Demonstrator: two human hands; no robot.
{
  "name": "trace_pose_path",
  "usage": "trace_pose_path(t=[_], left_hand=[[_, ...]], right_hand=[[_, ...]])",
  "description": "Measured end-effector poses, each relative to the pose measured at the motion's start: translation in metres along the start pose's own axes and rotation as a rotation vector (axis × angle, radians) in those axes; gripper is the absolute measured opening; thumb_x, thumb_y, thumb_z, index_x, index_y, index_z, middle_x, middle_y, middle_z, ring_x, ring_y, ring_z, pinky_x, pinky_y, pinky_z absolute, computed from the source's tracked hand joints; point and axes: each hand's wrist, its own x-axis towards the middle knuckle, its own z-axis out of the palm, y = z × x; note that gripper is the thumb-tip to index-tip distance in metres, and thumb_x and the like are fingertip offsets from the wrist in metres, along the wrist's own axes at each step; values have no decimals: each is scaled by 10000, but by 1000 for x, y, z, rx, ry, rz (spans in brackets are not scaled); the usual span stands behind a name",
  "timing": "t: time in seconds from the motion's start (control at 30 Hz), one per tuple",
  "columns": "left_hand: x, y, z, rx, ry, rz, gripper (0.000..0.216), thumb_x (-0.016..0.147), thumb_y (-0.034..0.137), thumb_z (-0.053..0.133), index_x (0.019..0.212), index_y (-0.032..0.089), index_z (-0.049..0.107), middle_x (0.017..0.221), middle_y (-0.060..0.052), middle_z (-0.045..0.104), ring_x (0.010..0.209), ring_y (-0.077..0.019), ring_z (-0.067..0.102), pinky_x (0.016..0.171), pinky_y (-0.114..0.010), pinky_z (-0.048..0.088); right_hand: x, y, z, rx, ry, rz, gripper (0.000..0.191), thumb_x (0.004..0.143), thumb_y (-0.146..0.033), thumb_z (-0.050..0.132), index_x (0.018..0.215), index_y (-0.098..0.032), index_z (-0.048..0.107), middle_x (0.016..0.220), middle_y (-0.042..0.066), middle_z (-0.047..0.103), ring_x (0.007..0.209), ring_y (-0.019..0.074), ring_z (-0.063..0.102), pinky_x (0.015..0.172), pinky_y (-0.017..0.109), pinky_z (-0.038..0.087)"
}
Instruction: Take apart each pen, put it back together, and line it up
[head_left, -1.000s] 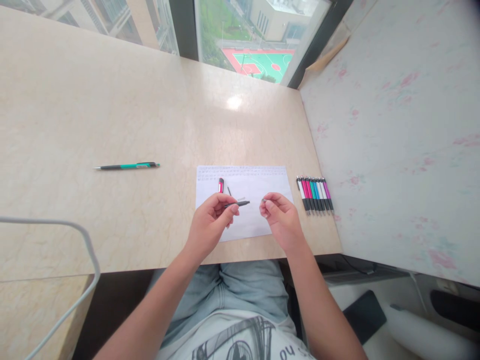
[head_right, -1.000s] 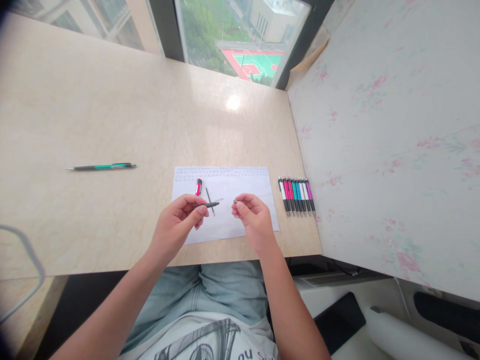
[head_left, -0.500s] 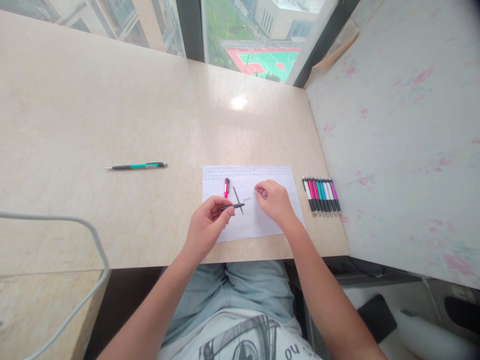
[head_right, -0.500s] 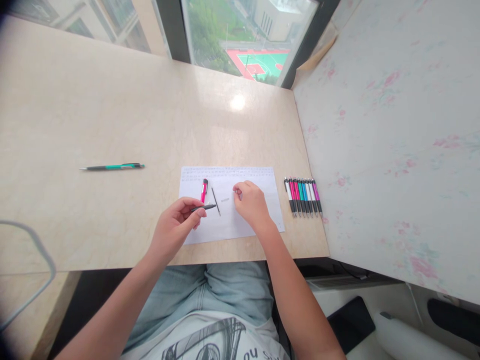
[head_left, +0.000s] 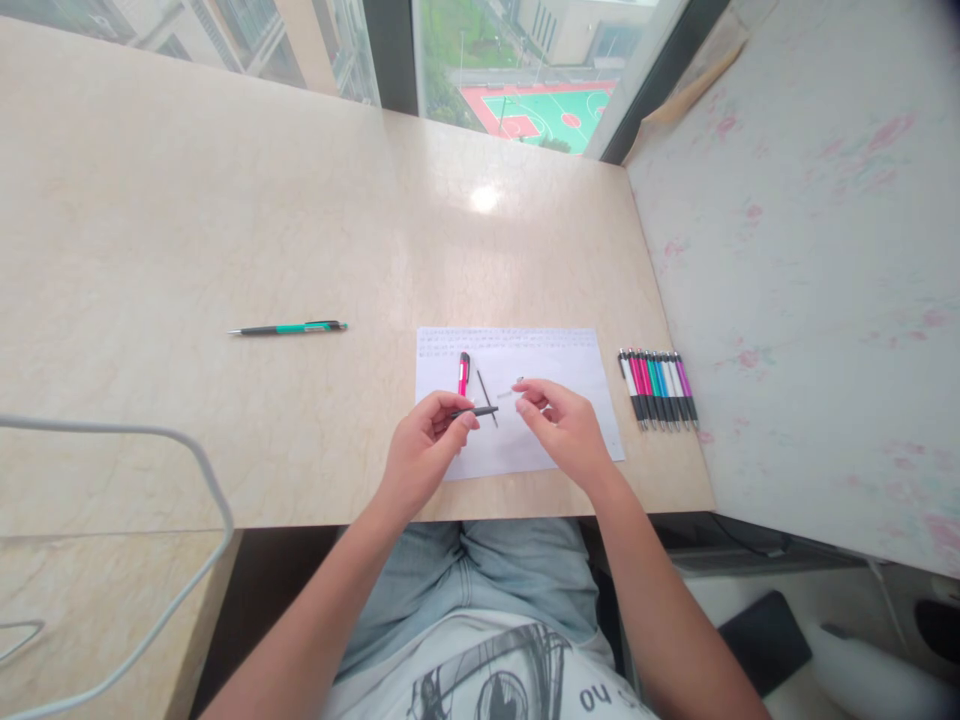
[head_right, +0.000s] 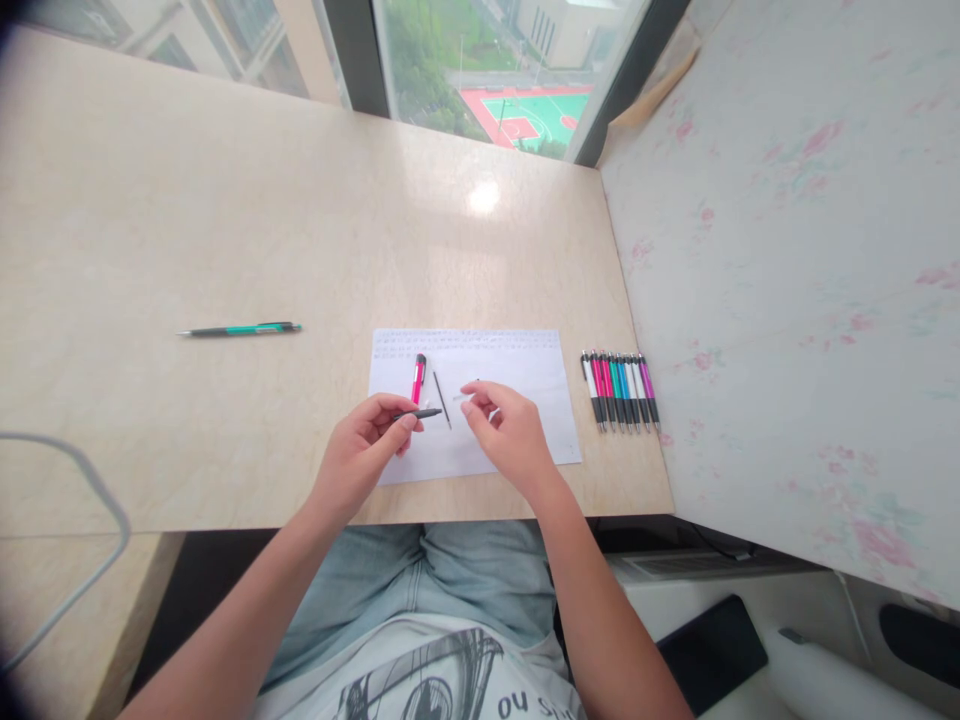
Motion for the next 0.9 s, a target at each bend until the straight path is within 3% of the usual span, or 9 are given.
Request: trace_pose_path(t=[0.1,0.23,0.6,0.8,0.9], left_hand=[[-3,-1,4,-30,-41,-7,167,849,312,659,944,176,646,799,-30,697,636,-116,581,578,-226,473],[-7,0,7,-56,-71,-20,175,849,297,664,973,173,667,817,-42,724,625,-117,583,580,-233,478],[-13,-3,10,-18,-55,-21,214,828,327,696,961,161,701,832,-62,747,651,-148,653,596,-259,511],[-12,-5,10,54,-45,16,216,815,349,708,946,181,743,787,-49,753,609,-152,655,582,-270,535],[-12,-7,10,135,-22,86,204,813,346,711,948,205,768,838,-56,767,679,-170,677,642,-285,558]], right_hand=[[-13,-5,8,257,-78,86,208,867,-348,636,998,-212,719,950,60,729,812,186,662,693,303,526],[-20,-4,14,429,-25,159,165,831,-334,688,938,-216,731,869,35,736,750,167,654,713,310,538],[-29,-4,14,437,35,154,140,813,-317,718,896,-216,768,886,45,754,832,192,673,765,324,539],[-29,-1,12,512,-63,190,196,847,-363,680,956,-212,742,843,41,753,773,176,673,715,315,543],[-30,0,14,563,-124,206,246,860,-404,664,999,-209,721,840,45,745,753,171,668,666,298,532]])
